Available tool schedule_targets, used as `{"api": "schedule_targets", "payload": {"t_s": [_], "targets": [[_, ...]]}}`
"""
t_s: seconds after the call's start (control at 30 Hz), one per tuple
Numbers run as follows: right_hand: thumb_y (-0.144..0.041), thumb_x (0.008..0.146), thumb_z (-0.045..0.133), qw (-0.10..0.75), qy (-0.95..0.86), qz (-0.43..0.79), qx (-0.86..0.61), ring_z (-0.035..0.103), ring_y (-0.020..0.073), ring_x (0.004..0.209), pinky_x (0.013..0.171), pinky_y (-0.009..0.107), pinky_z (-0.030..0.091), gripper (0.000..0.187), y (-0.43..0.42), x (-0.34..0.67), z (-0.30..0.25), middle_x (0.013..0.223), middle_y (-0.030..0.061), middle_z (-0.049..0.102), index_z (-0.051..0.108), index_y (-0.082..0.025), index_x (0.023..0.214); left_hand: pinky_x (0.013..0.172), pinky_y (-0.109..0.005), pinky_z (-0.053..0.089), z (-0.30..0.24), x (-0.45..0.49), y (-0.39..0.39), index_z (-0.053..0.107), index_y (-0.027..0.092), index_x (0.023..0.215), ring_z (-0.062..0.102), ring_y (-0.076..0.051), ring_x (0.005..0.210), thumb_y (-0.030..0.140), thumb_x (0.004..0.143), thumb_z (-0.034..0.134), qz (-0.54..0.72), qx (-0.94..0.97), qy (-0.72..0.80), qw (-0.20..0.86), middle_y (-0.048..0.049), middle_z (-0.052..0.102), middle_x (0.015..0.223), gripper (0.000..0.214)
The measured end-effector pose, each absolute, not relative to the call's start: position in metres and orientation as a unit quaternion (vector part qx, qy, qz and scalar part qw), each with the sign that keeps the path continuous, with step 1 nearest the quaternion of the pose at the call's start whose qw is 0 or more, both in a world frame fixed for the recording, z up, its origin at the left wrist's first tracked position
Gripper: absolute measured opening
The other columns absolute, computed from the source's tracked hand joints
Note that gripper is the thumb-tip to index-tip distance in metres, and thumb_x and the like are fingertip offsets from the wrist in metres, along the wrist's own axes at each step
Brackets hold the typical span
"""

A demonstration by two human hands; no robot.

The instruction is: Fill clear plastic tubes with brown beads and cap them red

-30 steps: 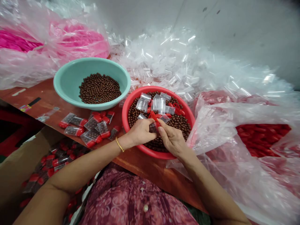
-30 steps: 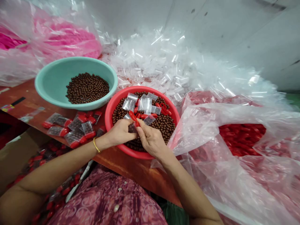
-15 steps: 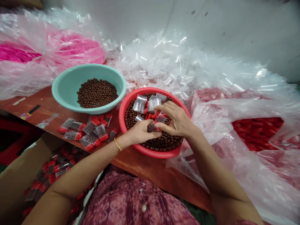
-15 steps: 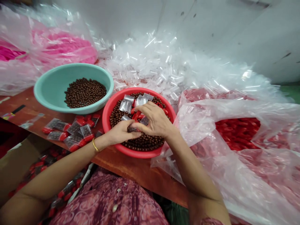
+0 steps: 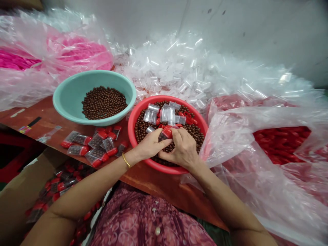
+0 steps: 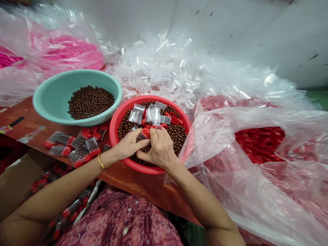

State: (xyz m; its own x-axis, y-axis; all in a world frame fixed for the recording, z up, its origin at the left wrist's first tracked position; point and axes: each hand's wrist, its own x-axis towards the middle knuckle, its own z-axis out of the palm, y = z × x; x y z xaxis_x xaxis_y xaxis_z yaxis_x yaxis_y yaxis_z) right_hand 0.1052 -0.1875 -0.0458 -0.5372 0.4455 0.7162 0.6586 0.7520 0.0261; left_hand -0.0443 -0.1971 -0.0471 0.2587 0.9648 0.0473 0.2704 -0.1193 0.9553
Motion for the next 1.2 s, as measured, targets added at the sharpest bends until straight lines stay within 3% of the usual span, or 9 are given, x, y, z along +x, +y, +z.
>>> {"api": "schedule_targets", "payload": {"t_s": [0.1,0.23,0.33,0.43,0.57,0.7,0.8,0.9,1.2], "targets": [[-0.043,0.074,0.057,0.357,-0.870,-0.112,-0.321,0.059,0.0259,0.081,0.073,0.039,0.052,0.054,-0.188,0.102,-0.045,0.086,0.0139,0.062,0.050,-0.007,0.114,0.071,-0.028,0.045,-0.044,-0.043,-0.199,0.053,0.015,0.086,0.054,-0.015,0.075,0.036,0.081,0.053,0.377,0.655,0.498,0.424,-0.0025,0.059,0.082,0.021],[-0.045,0.076,0.060,0.292,-0.904,-0.012,-0.312,0.060,0.0264,0.100,0.085,0.039,0.051,0.067,-0.187,0.109,-0.037,0.110,0.0184,0.062,0.042,-0.006,0.127,0.075,-0.028,0.047,-0.031,-0.053,-0.211,0.051,0.016,0.107,0.060,-0.016,0.083,0.034,0.087,0.046,0.391,0.664,0.551,0.320,-0.0049,0.064,0.095,0.028],[-0.044,0.084,0.055,0.245,-0.892,-0.020,-0.379,0.061,0.0260,0.097,0.085,0.040,0.051,0.049,-0.176,0.132,-0.033,0.105,0.0150,0.066,0.053,-0.011,0.119,0.077,-0.028,0.046,-0.023,-0.083,-0.230,0.048,0.018,0.118,0.062,-0.017,0.086,0.037,0.089,0.042,0.375,0.677,0.612,0.162,-0.0056,0.065,0.102,0.035],[-0.030,0.089,0.047,0.193,-0.852,-0.040,-0.484,0.064,0.0246,0.088,0.080,0.038,0.051,0.026,-0.160,0.162,-0.034,0.095,0.0122,0.069,0.064,-0.014,0.101,0.069,-0.028,0.045,-0.026,-0.132,-0.255,0.050,0.016,0.118,0.064,-0.020,0.076,0.039,0.091,0.039,0.234,0.653,0.720,0.007,-0.0064,0.068,0.089,0.037],[-0.023,0.090,0.043,0.118,-0.839,-0.018,-0.531,0.063,0.0227,0.089,0.077,0.034,0.050,0.027,-0.146,0.180,-0.033,0.101,0.0107,0.069,0.066,-0.016,0.101,0.065,-0.029,0.044,-0.040,-0.190,-0.280,0.051,0.012,0.116,0.063,-0.024,0.077,0.038,0.094,0.027,-0.016,0.665,0.741,-0.089,-0.0096,0.067,0.081,0.042],[-0.021,0.092,0.038,0.054,-0.845,-0.006,-0.533,0.061,0.0220,0.095,0.077,0.032,0.047,0.031,-0.138,0.166,-0.028,0.108,0.0108,0.065,0.066,-0.017,0.105,0.068,-0.032,0.046,-0.032,-0.203,-0.283,0.054,0.007,0.113,0.061,-0.027,0.084,0.031,0.092,0.029,-0.074,0.667,0.729,-0.132,-0.0165,0.064,0.093,0.040],[-0.023,0.091,0.041,0.007,-0.864,-0.009,-0.503,0.058,0.0228,0.100,0.079,0.031,0.046,0.029,-0.131,0.151,-0.026,0.113,0.0119,0.061,0.062,-0.017,0.110,0.074,-0.035,0.047,-0.009,-0.175,-0.271,0.058,0.010,0.107,0.061,-0.027,0.088,0.033,0.092,0.033,0.011,0.707,0.696,-0.124,-0.0152,0.065,0.096,0.037],[-0.025,0.090,0.044,-0.034,-0.879,-0.018,-0.475,0.055,0.0247,0.105,0.080,0.032,0.045,0.027,-0.126,0.140,-0.028,0.114,0.0132,0.058,0.060,-0.016,0.109,0.082,-0.033,0.047,0.007,-0.123,-0.247,0.062,0.016,0.098,0.062,-0.022,0.092,0.035,0.092,0.036,0.092,0.779,0.619,-0.035,-0.0088,0.068,0.094,0.033],[-0.024,0.087,0.043,-0.059,-0.866,-0.015,-0.496,0.059,0.0259,0.101,0.077,0.032,0.043,0.031,-0.126,0.139,-0.034,0.110,0.0148,0.061,0.051,-0.011,0.114,0.078,-0.031,0.049,-0.027,-0.009,-0.144,0.063,0.014,0.103,0.065,-0.024,0.092,0.043,0.085,0.048,0.020,0.800,0.572,0.180,-0.0108,0.069,0.099,0.037]]}}
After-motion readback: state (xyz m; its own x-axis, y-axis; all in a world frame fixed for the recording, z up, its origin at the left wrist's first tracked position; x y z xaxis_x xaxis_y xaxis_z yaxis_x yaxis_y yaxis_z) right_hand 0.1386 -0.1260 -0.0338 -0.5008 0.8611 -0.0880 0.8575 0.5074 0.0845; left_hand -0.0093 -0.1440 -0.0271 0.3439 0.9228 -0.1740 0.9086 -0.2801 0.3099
